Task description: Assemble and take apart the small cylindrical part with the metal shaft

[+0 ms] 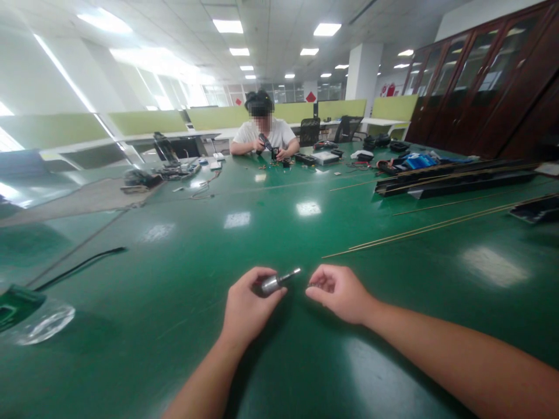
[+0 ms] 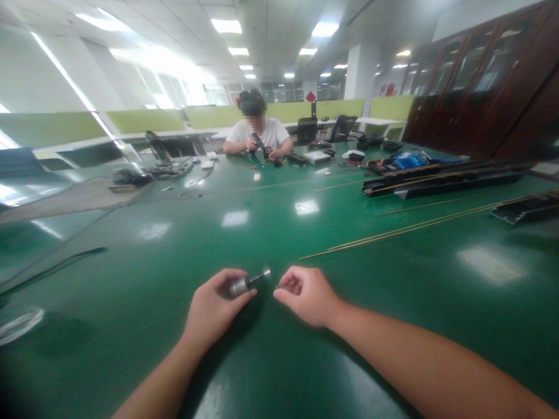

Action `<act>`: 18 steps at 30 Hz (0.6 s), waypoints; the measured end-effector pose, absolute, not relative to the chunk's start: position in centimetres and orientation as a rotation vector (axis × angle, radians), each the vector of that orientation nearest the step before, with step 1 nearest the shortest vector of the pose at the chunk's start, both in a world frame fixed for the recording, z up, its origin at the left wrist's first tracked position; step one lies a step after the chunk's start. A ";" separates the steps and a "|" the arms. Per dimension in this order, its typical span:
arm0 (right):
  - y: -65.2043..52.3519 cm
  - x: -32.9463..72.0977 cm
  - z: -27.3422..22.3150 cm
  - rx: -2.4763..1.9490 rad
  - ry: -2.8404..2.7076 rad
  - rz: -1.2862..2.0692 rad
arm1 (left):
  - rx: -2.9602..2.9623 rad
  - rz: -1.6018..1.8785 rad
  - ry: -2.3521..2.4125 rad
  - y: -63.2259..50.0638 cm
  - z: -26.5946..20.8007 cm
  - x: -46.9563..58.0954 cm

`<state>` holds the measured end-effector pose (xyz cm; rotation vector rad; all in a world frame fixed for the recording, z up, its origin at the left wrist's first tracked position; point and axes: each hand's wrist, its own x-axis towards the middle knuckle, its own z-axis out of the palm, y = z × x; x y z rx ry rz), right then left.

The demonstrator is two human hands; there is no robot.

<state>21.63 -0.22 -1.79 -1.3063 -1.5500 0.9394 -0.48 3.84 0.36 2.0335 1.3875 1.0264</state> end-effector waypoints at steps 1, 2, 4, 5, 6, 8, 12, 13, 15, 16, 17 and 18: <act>-0.2 21.6 -1.8 -1.302 -1.552 0.948 | 2.010 1.045 1.445 4.0 0.4 -0.6; -0.2 21.6 -1.8 -1.300 -1.553 0.958 | 1.978 1.065 1.496 4.2 0.4 -0.7; -0.2 21.5 -1.8 -1.300 -1.550 0.977 | 1.874 1.110 1.547 4.7 0.4 -0.9; -0.2 21.5 -1.7 -1.301 -1.550 0.986 | 1.804 1.130 1.539 4.9 0.4 -1.0; -0.1 21.5 -1.7 -1.302 -1.552 0.992 | 1.726 1.148 1.514 5.1 0.3 -1.0; 0.0 21.5 -1.8 -1.298 -1.567 0.992 | 1.570 1.184 1.448 5.4 0.0 -1.0; 0.1 21.4 -2.0 -1.285 -1.617 0.943 | 1.390 1.219 1.370 5.3 -0.2 -0.9; 0.1 21.4 -2.0 -1.283 -1.628 0.931 | 1.371 1.223 1.374 5.1 0.0 -0.8; 0.2 21.4 -2.1 -1.279 -1.644 0.916 | 1.344 1.233 1.404 4.5 0.7 -0.8; 0.2 21.4 -2.1 -1.278 -1.650 0.912 | 1.334 1.234 1.418 4.2 1.2 -0.8; 0.2 21.4 -2.1 -1.278 -1.654 0.909 | 1.329 1.227 1.424 3.8 1.9 -1.1; 0.2 21.4 -2.0 -1.280 -1.658 0.906 | 1.332 1.219 1.422 3.4 2.6 -1.5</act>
